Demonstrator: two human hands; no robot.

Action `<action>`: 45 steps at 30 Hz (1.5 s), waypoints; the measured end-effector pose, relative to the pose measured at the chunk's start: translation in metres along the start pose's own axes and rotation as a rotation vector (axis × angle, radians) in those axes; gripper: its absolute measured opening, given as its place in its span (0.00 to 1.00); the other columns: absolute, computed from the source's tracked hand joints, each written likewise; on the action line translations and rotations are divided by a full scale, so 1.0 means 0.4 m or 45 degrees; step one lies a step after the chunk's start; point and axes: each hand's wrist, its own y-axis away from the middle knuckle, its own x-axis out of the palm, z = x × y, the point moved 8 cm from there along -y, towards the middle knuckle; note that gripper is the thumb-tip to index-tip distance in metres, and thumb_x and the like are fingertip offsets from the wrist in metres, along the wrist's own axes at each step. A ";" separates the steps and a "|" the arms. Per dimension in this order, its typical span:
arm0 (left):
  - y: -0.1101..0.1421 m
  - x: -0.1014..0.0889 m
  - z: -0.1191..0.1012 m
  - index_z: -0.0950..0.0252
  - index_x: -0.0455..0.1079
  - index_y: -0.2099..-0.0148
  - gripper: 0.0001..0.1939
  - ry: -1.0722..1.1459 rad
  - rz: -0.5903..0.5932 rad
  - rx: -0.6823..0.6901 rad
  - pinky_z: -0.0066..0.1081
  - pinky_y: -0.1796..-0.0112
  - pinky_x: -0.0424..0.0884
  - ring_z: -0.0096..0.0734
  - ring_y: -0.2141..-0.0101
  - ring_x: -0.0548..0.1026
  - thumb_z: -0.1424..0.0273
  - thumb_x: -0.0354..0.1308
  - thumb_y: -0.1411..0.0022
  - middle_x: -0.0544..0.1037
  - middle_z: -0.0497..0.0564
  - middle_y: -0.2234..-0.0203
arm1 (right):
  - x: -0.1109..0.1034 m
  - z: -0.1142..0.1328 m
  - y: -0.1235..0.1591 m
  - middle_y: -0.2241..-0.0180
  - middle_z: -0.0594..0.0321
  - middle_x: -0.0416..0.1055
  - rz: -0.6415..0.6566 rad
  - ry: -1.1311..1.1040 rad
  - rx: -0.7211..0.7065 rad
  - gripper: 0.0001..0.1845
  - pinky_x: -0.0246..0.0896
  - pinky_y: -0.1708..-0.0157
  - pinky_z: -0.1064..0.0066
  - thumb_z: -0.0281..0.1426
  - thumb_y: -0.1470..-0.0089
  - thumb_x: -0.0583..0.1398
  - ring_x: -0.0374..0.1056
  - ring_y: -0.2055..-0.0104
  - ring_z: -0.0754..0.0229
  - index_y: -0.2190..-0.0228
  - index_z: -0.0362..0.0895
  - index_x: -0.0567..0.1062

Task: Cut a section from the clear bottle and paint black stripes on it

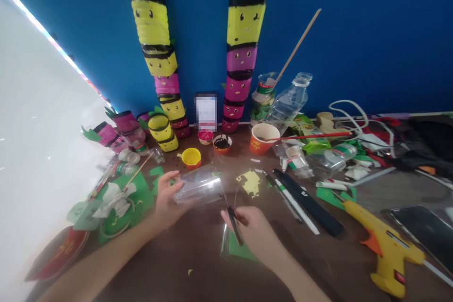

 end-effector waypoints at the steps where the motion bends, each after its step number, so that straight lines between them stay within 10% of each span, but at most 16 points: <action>1: -0.002 -0.001 0.001 0.51 0.58 0.45 0.32 0.007 -0.002 -0.012 0.43 0.55 0.69 0.41 0.51 0.67 0.68 0.68 0.51 0.62 0.55 0.50 | -0.002 -0.003 -0.001 0.87 0.71 0.50 -0.009 0.016 -0.009 0.30 0.41 0.79 0.72 0.56 0.52 0.53 0.48 0.82 0.69 0.87 0.45 0.56; 45: 0.018 0.007 -0.001 0.52 0.59 0.46 0.31 0.029 0.012 0.053 0.41 0.57 0.71 0.40 0.52 0.68 0.74 0.66 0.50 0.62 0.56 0.49 | 0.020 0.012 0.008 0.88 0.68 0.59 0.020 -0.240 0.072 0.31 0.42 0.81 0.73 0.60 0.60 0.55 0.52 0.83 0.68 0.85 0.45 0.60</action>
